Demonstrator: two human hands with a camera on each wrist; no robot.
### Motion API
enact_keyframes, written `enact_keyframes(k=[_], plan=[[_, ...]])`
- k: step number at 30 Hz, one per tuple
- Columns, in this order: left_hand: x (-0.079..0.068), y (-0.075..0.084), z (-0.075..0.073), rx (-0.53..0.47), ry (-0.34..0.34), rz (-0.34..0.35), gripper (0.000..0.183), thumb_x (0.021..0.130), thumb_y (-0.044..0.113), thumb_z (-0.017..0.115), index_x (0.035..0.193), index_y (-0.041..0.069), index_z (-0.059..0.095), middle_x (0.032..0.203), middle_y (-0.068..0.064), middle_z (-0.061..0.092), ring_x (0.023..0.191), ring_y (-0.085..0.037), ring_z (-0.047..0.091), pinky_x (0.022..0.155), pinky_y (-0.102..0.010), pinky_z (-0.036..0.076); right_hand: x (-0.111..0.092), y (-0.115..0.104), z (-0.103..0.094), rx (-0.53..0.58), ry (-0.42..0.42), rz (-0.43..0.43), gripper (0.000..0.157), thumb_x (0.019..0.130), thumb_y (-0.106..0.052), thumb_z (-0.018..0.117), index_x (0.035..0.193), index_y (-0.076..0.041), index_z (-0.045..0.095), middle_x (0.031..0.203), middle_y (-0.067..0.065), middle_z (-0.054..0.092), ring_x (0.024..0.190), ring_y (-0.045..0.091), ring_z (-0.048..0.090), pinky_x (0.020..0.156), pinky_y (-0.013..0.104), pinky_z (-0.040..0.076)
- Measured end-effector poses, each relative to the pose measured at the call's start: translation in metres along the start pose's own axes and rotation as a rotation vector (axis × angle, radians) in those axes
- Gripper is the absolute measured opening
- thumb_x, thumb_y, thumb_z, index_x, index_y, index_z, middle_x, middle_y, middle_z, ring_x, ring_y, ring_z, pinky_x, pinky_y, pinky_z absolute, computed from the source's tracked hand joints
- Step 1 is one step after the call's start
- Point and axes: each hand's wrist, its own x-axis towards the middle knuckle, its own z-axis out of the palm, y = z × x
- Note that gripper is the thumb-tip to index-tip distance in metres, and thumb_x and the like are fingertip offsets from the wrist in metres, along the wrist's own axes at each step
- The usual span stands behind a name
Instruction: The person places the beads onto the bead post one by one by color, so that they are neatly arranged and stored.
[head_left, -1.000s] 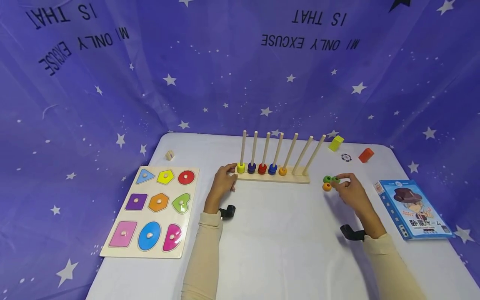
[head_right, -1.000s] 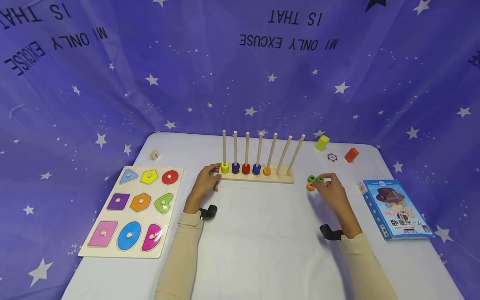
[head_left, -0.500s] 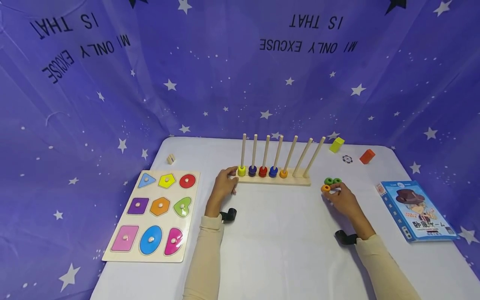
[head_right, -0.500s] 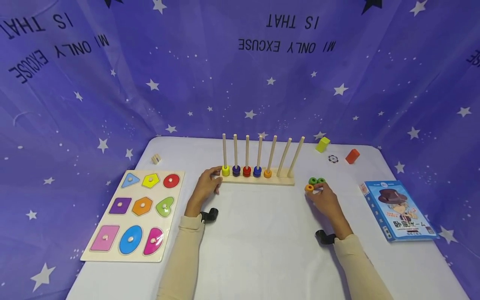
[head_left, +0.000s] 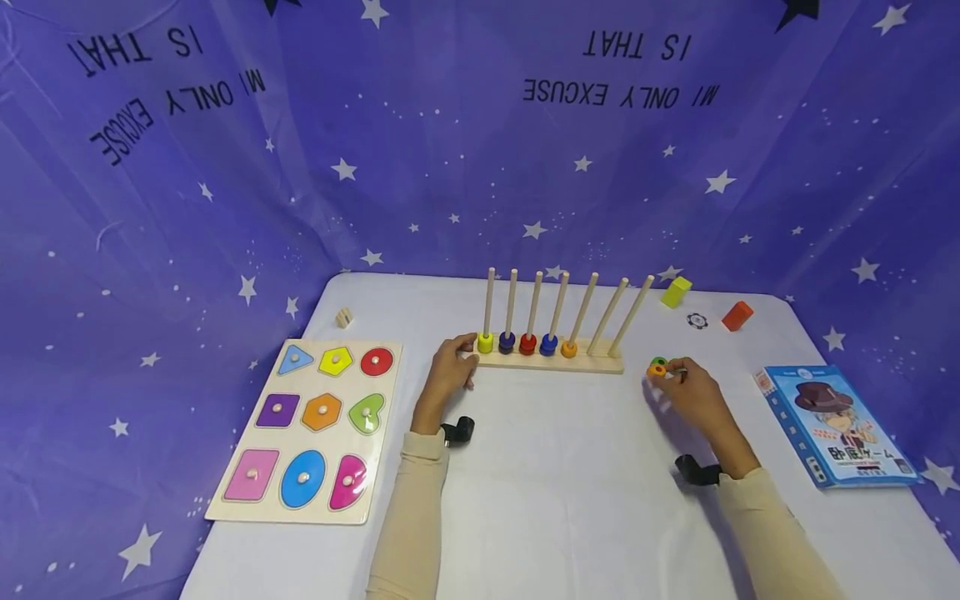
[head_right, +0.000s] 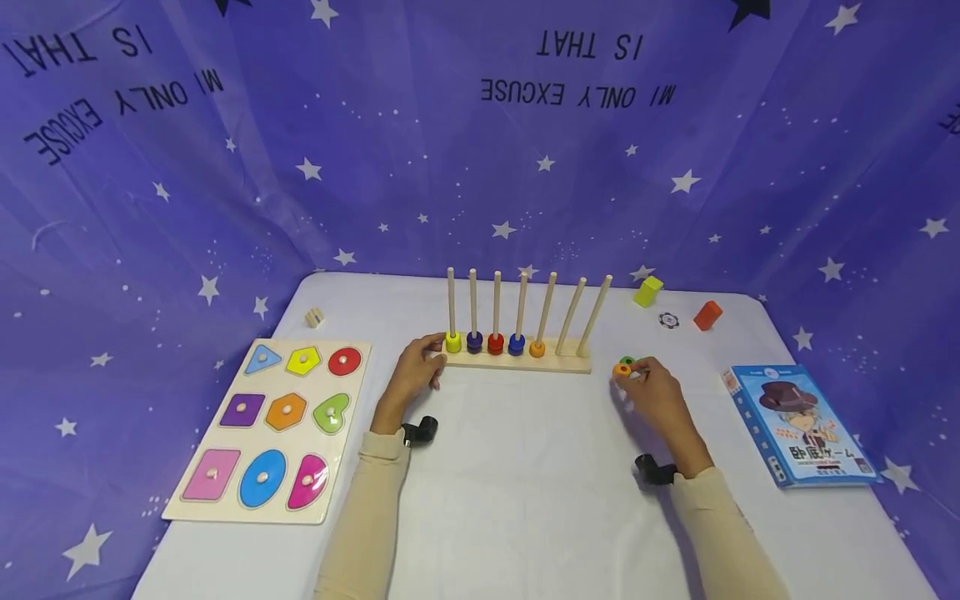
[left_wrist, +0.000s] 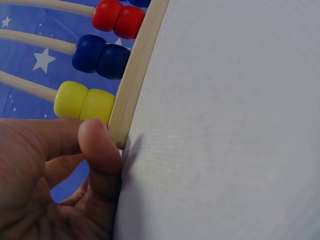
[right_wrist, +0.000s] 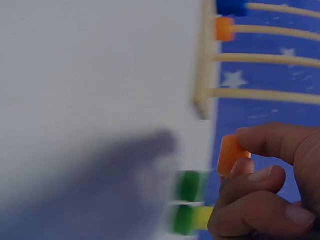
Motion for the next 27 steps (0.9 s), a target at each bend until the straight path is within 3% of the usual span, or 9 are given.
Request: enact_keyframes(k=[7, 13, 16, 20, 27], plan=[[0.002, 0.002, -0.001, -0.017, 0.008, 0.006, 0.046, 0.089, 0.002, 0.058, 0.135, 0.008, 0.054, 0.112, -0.012, 0.051, 0.043, -0.011, 0.051, 0.04, -0.025, 0.05, -0.01, -0.075, -0.06, -0.016, 0.148, -0.183, 0.061, 0.091, -0.05, 0.057, 0.125, 0.001, 0.05, 0.095, 0.017, 0.055, 0.071, 0.027, 0.053, 0.048, 0.031, 0.045], [0.002, -0.001, 0.001, -0.018, 0.004, -0.008, 0.046, 0.089, 0.002, 0.059, 0.135, 0.009, 0.054, 0.111, -0.01, 0.051, 0.043, -0.011, 0.051, 0.041, -0.026, 0.05, -0.014, -0.139, -0.097, -0.037, 0.196, -0.277, 0.065, 0.09, -0.055, 0.054, 0.127, -0.002, 0.052, 0.1, 0.016, 0.055, 0.084, 0.03, 0.054, 0.052, 0.033, 0.043], [0.001, -0.002, 0.001, -0.023, 0.004, -0.009, 0.046, 0.089, 0.002, 0.059, 0.135, 0.009, 0.054, 0.112, -0.011, 0.051, 0.043, -0.011, 0.051, 0.041, -0.027, 0.051, -0.012, -0.162, -0.097, -0.038, 0.168, -0.328, 0.06, 0.091, -0.052, 0.055, 0.127, -0.003, 0.054, 0.099, 0.013, 0.057, 0.091, 0.03, 0.055, 0.057, 0.034, 0.044], [0.002, -0.002, 0.0, -0.024, 0.006, -0.008, 0.047, 0.089, 0.001, 0.059, 0.135, 0.009, 0.054, 0.112, -0.012, 0.052, 0.043, -0.011, 0.05, 0.041, -0.028, 0.052, -0.003, -0.183, -0.083, -0.044, 0.113, -0.37, 0.052, 0.092, -0.045, 0.057, 0.124, -0.004, 0.055, 0.096, 0.01, 0.059, 0.086, 0.027, 0.055, 0.058, 0.035, 0.043], [0.001, -0.002, 0.0, -0.02, -0.006, -0.008, 0.047, 0.089, 0.0, 0.059, 0.135, 0.008, 0.053, 0.113, -0.012, 0.052, 0.042, -0.011, 0.05, 0.04, -0.028, 0.052, 0.011, -0.191, -0.067, -0.048, 0.073, -0.361, 0.046, 0.091, -0.04, 0.061, 0.12, -0.005, 0.057, 0.095, 0.011, 0.059, 0.075, 0.025, 0.053, 0.052, 0.033, 0.044]])
